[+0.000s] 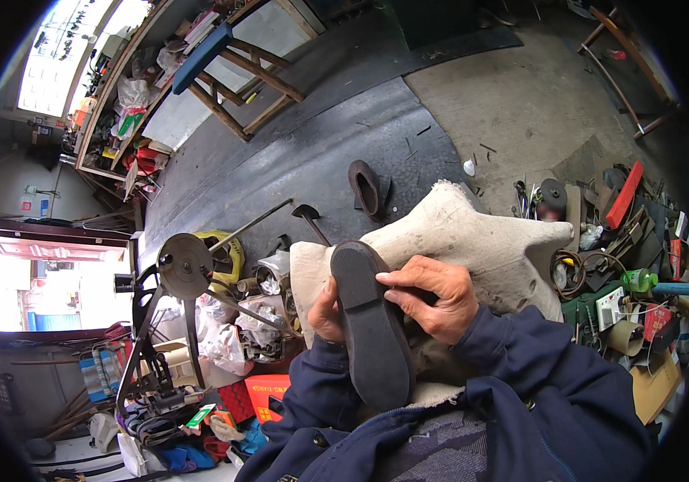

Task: The person handles a black slipper and a new sole, then uses a handheld angle grinder to grind the sole surface. The person repeatedly inspects the sole and slipper, and continues grinding the sole in the workshop.

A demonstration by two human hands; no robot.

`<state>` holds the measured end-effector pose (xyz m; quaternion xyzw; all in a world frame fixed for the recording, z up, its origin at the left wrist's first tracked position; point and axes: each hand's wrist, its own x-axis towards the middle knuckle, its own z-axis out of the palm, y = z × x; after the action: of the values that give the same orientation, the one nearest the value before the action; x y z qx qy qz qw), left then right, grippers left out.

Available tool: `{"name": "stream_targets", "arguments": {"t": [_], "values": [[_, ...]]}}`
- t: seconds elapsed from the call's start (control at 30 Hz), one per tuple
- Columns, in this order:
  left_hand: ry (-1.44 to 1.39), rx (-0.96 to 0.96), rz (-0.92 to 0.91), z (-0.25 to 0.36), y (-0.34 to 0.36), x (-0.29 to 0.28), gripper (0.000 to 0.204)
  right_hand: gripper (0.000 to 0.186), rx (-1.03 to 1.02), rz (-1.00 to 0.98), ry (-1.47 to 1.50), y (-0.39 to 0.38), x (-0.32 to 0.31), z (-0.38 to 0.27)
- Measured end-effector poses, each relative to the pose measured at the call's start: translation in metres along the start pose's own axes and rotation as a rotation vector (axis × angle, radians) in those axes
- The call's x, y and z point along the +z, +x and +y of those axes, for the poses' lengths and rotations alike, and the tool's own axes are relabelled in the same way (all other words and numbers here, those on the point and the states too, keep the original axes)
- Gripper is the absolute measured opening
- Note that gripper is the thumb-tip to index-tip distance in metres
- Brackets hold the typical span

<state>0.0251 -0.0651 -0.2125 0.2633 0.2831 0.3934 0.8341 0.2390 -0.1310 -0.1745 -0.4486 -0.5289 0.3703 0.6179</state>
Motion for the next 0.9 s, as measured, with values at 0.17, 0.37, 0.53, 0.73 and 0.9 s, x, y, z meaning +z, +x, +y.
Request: {"name": "stream_targets", "arguments": {"t": [0.17,0.37,0.53,0.73,0.9], "values": [[-0.033,-0.039,-0.071,0.001,-0.002,-0.001,0.062,0.024,0.021,0.021,0.014,-0.003,-0.001,0.002],[0.008,-0.038,-0.022,0.0,-0.001,-0.002,0.062,0.018,-0.032,0.025,0.011,-0.001,-0.002,0.005],[-0.137,-0.078,-0.094,0.0,0.001,0.009,0.066,0.022,0.207,0.032,0.101,-0.002,-0.002,-0.003],[-0.163,-0.089,-0.122,-0.002,0.001,0.019,0.067,0.032,0.066,0.054,0.036,0.013,0.004,-0.002],[-0.105,-0.038,-0.04,-0.002,0.001,0.009,0.061,0.033,-0.018,-0.02,-0.07,0.013,0.0,0.002]]}}
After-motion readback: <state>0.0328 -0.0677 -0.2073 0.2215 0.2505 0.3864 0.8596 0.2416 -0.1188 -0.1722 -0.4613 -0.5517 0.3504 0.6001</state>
